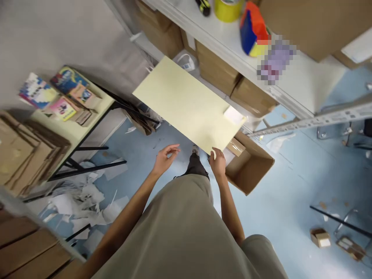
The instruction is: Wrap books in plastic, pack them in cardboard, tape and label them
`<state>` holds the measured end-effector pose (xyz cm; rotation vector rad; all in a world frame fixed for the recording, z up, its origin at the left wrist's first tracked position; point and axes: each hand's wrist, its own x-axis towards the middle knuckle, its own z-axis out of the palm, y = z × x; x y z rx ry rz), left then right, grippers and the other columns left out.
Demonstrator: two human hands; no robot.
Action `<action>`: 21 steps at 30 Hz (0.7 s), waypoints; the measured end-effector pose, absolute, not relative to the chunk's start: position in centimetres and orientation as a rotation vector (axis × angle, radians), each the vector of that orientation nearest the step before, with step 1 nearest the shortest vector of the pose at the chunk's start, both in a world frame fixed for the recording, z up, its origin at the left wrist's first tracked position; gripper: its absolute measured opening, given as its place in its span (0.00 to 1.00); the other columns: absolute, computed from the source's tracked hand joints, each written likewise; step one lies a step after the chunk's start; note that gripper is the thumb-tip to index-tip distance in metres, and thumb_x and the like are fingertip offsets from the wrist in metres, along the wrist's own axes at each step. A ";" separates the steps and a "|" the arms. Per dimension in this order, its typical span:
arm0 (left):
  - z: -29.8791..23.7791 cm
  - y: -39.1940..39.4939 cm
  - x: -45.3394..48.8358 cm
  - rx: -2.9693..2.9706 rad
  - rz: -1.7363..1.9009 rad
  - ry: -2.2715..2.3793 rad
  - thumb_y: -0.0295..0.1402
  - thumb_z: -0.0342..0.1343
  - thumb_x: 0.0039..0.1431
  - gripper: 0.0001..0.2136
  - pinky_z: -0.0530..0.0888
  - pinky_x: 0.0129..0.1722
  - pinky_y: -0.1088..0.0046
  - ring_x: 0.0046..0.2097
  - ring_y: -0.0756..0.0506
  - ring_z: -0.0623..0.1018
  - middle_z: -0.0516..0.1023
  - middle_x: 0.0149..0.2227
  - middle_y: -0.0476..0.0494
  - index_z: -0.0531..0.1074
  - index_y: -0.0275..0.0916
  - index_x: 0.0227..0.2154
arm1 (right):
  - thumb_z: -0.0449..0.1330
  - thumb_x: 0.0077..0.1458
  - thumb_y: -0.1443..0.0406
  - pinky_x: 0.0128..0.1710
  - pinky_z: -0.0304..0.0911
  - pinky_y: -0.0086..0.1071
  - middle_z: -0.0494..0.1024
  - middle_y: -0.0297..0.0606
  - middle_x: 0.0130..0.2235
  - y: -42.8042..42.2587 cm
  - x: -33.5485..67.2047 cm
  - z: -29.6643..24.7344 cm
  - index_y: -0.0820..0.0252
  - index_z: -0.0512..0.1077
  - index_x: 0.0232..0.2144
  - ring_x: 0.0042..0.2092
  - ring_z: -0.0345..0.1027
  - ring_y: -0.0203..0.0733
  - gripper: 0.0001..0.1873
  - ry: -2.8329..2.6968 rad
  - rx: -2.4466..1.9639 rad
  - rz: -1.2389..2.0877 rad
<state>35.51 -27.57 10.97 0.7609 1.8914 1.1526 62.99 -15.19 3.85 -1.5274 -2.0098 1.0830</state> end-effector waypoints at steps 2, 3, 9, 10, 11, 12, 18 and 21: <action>13.2 -26.7 31.6 0.763 1.241 1.954 0.39 0.64 0.68 0.16 0.87 0.67 0.53 0.53 0.38 0.93 0.94 0.47 0.40 0.86 0.44 0.55 | 0.51 0.82 0.44 0.68 0.81 0.62 0.90 0.58 0.61 -12.1 57.3 6.0 0.56 0.85 0.60 0.64 0.85 0.63 0.31 -2.116 -1.367 1.086; 14.0 -26.8 29.8 0.744 1.284 1.990 0.40 0.64 0.69 0.16 0.87 0.67 0.53 0.53 0.38 0.93 0.94 0.47 0.40 0.86 0.44 0.55 | 0.51 0.82 0.45 0.68 0.81 0.61 0.90 0.58 0.62 -10.6 54.4 7.1 0.56 0.85 0.61 0.65 0.85 0.63 0.31 -2.168 -1.283 1.098; 15.1 -32.2 21.7 0.371 1.508 2.240 0.48 0.66 0.68 0.20 0.87 0.65 0.53 0.51 0.38 0.92 0.92 0.45 0.40 0.85 0.43 0.56 | 0.54 0.83 0.49 0.70 0.80 0.59 0.91 0.55 0.62 -4.8 37.9 11.8 0.56 0.86 0.61 0.64 0.86 0.61 0.27 -2.458 -0.768 1.198; 14.8 -33.3 20.9 0.286 1.534 2.262 0.50 0.66 0.68 0.21 0.87 0.65 0.52 0.51 0.38 0.92 0.92 0.44 0.40 0.85 0.43 0.55 | 0.54 0.82 0.49 0.70 0.80 0.59 0.91 0.54 0.62 -4.5 35.3 12.3 0.55 0.86 0.60 0.65 0.86 0.61 0.26 -2.493 -0.705 1.214; 14.3 -34.3 20.1 0.200 1.557 2.275 0.52 0.67 0.67 0.22 0.87 0.65 0.52 0.50 0.38 0.92 0.92 0.43 0.40 0.85 0.42 0.55 | 0.54 0.82 0.49 0.70 0.80 0.59 0.91 0.53 0.62 -4.4 32.8 12.6 0.54 0.86 0.59 0.65 0.86 0.61 0.26 -2.526 -0.651 1.229; 13.8 -35.2 19.3 0.118 1.577 2.281 0.54 0.67 0.66 0.23 0.87 0.65 0.52 0.50 0.37 0.91 0.92 0.43 0.40 0.85 0.42 0.54 | 0.54 0.82 0.49 0.70 0.80 0.58 0.91 0.52 0.62 -4.5 30.4 12.8 0.53 0.86 0.59 0.65 0.86 0.61 0.25 -2.559 -0.603 1.241; 10.0 -38.0 12.2 -0.142 1.657 2.219 0.60 0.68 0.63 0.25 0.87 0.65 0.51 0.53 0.34 0.91 0.93 0.49 0.36 0.87 0.43 0.47 | 0.54 0.82 0.49 0.69 0.81 0.56 0.92 0.51 0.60 -8.0 18.4 12.7 0.51 0.87 0.58 0.64 0.87 0.59 0.24 -2.712 -0.415 1.262; 9.0 -38.6 5.8 -0.130 1.716 2.158 0.58 0.68 0.63 0.21 0.87 0.64 0.51 0.53 0.34 0.91 0.93 0.48 0.36 0.87 0.44 0.41 | 0.54 0.82 0.49 0.68 0.82 0.54 0.93 0.49 0.59 -10.6 13.5 12.4 0.49 0.87 0.57 0.62 0.88 0.58 0.24 -2.759 -0.418 1.290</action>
